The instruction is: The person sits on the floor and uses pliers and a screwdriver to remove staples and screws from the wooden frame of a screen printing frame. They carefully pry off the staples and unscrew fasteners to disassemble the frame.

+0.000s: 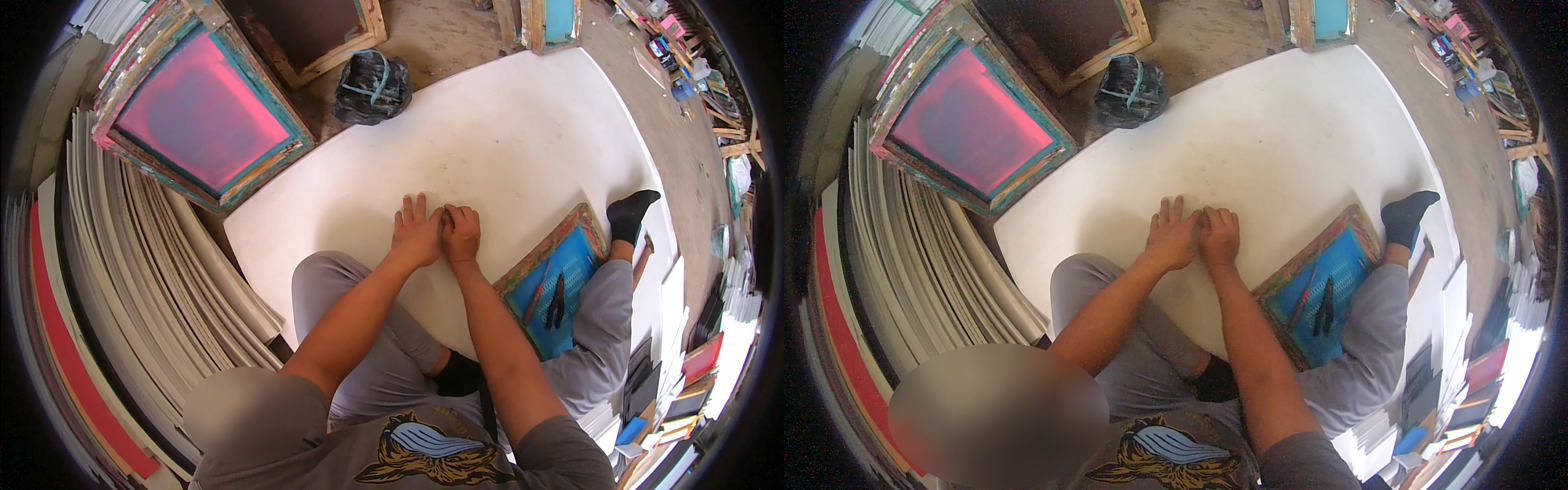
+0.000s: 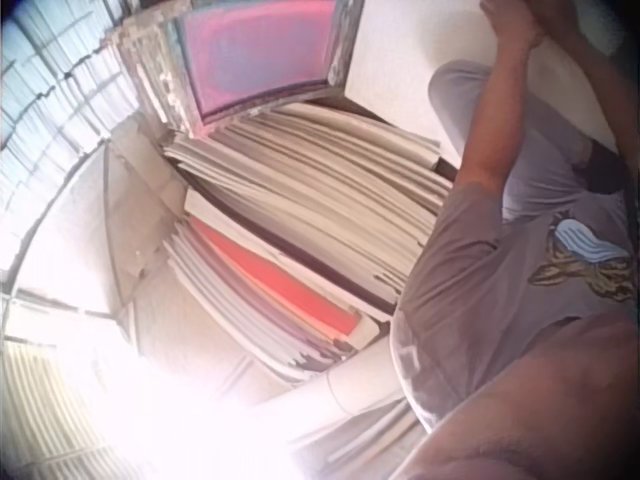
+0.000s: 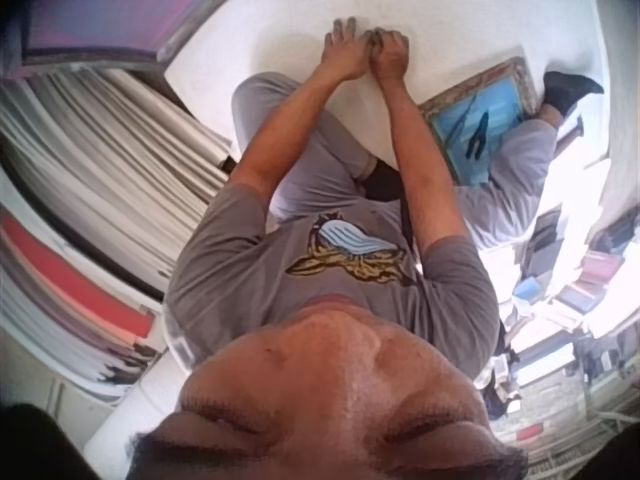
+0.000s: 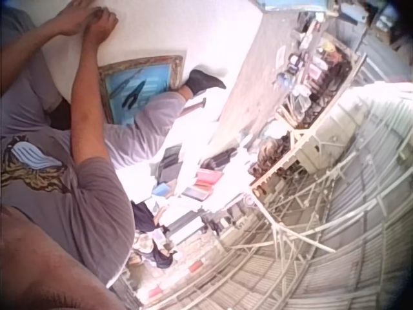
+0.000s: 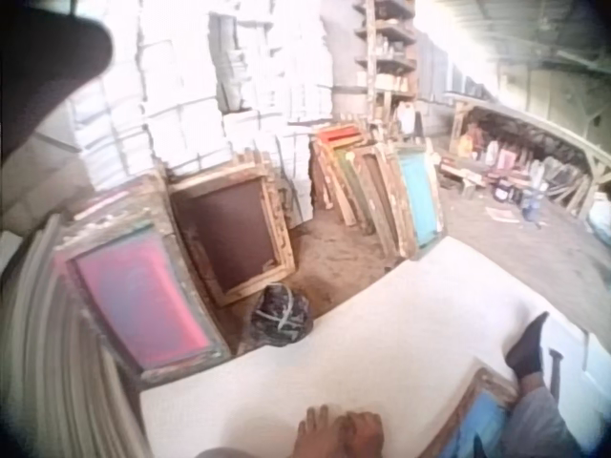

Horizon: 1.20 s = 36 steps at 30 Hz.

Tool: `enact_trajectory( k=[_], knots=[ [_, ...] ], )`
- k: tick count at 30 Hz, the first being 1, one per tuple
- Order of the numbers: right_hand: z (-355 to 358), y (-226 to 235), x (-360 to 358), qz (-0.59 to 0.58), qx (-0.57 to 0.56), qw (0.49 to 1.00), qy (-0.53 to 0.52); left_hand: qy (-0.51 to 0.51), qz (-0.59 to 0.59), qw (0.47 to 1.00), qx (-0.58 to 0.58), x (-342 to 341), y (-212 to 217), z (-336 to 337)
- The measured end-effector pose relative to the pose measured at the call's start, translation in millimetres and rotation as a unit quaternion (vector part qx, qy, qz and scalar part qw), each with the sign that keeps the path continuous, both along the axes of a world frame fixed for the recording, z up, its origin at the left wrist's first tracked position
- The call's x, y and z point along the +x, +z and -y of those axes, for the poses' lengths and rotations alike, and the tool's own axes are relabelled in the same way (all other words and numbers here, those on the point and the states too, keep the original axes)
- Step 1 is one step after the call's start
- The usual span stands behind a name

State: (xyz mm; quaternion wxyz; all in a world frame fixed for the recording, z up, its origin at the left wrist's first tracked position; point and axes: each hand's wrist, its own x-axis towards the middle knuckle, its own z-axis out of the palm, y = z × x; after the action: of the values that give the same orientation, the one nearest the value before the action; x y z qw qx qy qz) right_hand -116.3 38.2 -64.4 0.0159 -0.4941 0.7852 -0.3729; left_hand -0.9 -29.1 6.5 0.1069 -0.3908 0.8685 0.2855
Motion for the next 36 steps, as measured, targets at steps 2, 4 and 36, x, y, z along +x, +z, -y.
enact_trajectory(
  k=[2, 4, 36],
  knots=[
    [1, 0, -2, 0.008, -0.015, 1.0, 0.025, 0.004, -0.001, 1.0, -0.005, 3, -7, 0],
    [1, 0, -7, 0.008, -0.029, 0.999, 0.046, 0.003, -0.003, 1.0, -0.004, 2, -7, 0],
    [87, 57, -12, 0.224, -0.032, 0.974, 0.005, 0.182, -0.171, 0.968, -0.037, 17, 45, 77]
  ],
)
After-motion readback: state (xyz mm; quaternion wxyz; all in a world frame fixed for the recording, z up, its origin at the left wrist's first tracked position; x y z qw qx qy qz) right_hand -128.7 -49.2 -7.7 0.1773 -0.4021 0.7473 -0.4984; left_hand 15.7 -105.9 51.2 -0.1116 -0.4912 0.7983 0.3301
